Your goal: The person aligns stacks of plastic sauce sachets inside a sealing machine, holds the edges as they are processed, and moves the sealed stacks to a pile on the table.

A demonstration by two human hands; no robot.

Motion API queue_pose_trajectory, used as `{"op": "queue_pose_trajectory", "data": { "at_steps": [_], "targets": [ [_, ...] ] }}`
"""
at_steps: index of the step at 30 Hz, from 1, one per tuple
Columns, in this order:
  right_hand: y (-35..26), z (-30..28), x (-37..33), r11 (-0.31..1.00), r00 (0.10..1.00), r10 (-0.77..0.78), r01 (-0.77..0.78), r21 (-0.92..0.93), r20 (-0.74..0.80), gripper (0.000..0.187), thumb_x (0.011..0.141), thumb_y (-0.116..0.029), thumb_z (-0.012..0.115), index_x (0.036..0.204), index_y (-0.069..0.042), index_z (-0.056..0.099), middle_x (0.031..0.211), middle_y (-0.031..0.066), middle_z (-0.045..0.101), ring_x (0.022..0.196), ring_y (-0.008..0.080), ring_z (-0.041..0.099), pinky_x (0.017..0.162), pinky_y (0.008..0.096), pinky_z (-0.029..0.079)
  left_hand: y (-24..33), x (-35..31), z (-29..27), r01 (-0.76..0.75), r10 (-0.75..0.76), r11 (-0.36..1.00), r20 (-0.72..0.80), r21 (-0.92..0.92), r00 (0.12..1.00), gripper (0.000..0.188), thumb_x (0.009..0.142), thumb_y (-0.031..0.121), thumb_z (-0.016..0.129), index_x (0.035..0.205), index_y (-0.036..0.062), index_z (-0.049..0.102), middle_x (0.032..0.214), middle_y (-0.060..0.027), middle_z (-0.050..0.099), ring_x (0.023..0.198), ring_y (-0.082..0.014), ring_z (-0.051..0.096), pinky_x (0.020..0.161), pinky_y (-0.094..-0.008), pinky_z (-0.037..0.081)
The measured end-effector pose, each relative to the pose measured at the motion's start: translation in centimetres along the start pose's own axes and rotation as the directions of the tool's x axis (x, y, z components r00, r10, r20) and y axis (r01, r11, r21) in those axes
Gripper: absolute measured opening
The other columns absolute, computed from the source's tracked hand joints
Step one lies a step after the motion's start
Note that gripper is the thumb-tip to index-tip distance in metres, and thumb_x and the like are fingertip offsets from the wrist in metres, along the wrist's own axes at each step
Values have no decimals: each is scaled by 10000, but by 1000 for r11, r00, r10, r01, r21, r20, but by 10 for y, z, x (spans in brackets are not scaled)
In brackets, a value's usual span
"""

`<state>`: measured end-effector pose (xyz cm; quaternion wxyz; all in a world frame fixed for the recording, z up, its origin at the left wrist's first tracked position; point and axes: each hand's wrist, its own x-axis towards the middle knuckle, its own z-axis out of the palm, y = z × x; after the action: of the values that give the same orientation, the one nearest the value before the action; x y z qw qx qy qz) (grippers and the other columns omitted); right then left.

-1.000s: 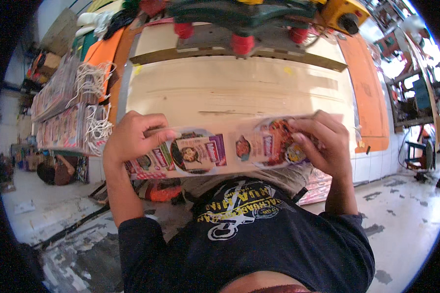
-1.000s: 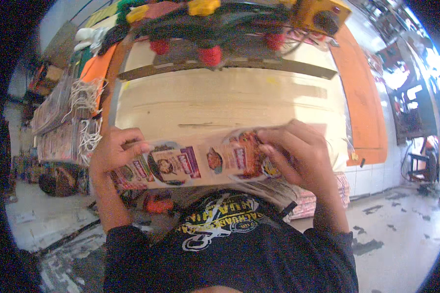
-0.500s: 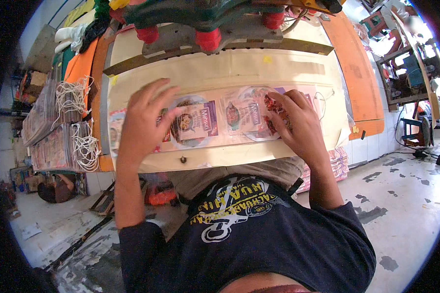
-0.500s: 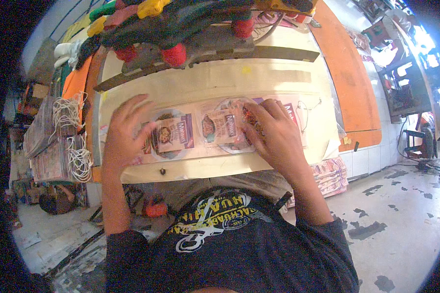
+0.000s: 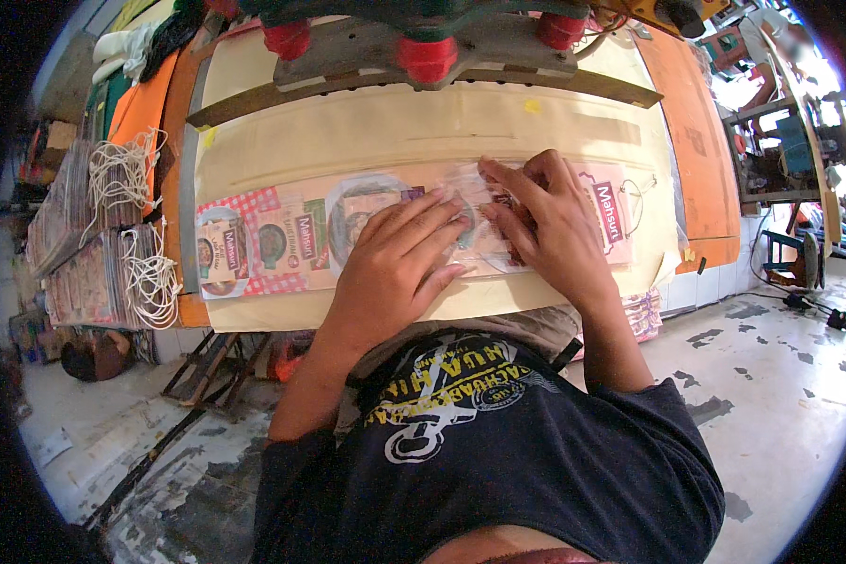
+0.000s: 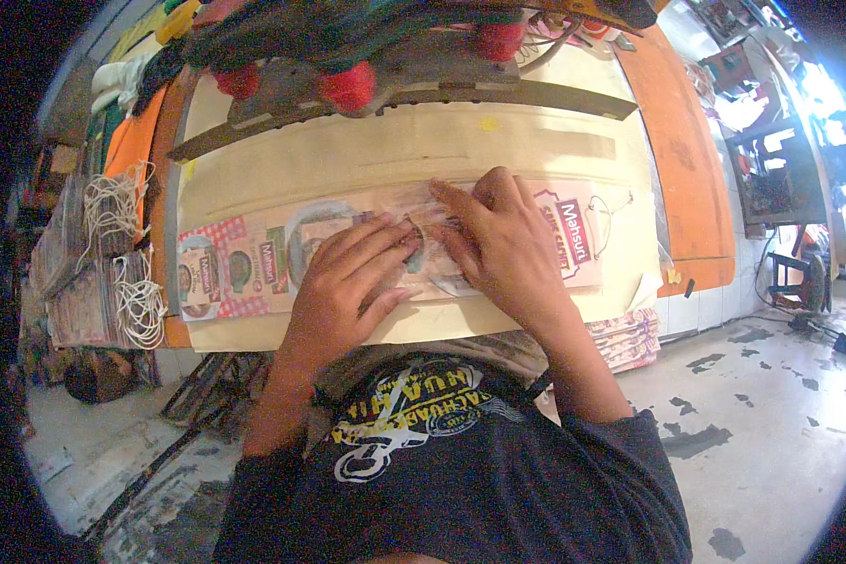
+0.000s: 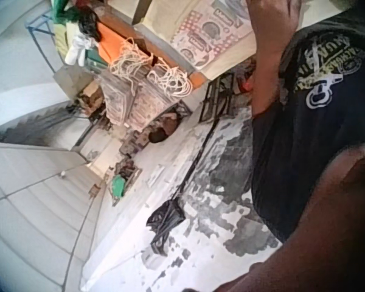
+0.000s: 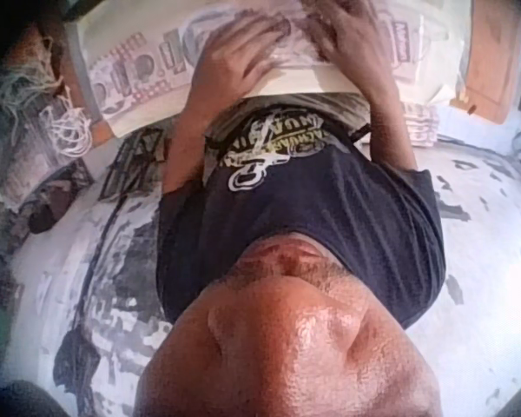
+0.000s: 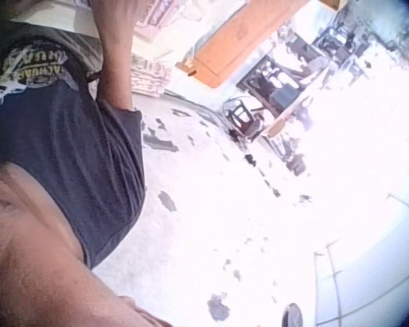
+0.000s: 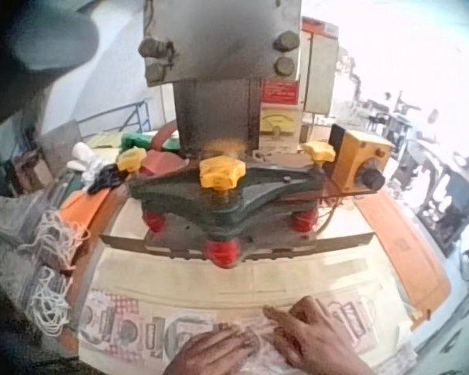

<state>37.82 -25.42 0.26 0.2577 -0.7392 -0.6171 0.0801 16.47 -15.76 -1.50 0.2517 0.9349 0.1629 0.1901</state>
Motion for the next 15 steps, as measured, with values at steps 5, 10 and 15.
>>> {"op": "queue_pose_trajectory", "data": {
  "at_steps": [5,10,15],
  "targets": [
    [0,9,-2,1000,995,-23,24,8,-96,359,873,-245,764,1220,-158,736,1001,114,579,943,310,603,794,435,516,-3,-2,4,16,-16,1000,-39,0,999,497,829,188,767,1307,91,673,1421,-101,615,1373,-298,524,1146,-471,388],
    [0,12,-4,996,993,-11,21,91,-115,230,853,-152,782,1074,-105,739,1037,103,582,945,286,601,781,401,516,3,0,0,53,-54,998,-51,-31,997,572,840,193,761,1381,80,612,1504,-113,537,1407,-292,490,1142,-457,384],
    [7,11,-8,989,987,-113,122,82,-110,131,835,-68,763,957,-64,718,1143,101,624,967,289,620,807,392,523,7,4,-3,83,-84,996,-18,-15,996,692,819,202,770,1461,75,545,1575,-120,466,1443,-290,452,1154,-452,370]
  ]
}}
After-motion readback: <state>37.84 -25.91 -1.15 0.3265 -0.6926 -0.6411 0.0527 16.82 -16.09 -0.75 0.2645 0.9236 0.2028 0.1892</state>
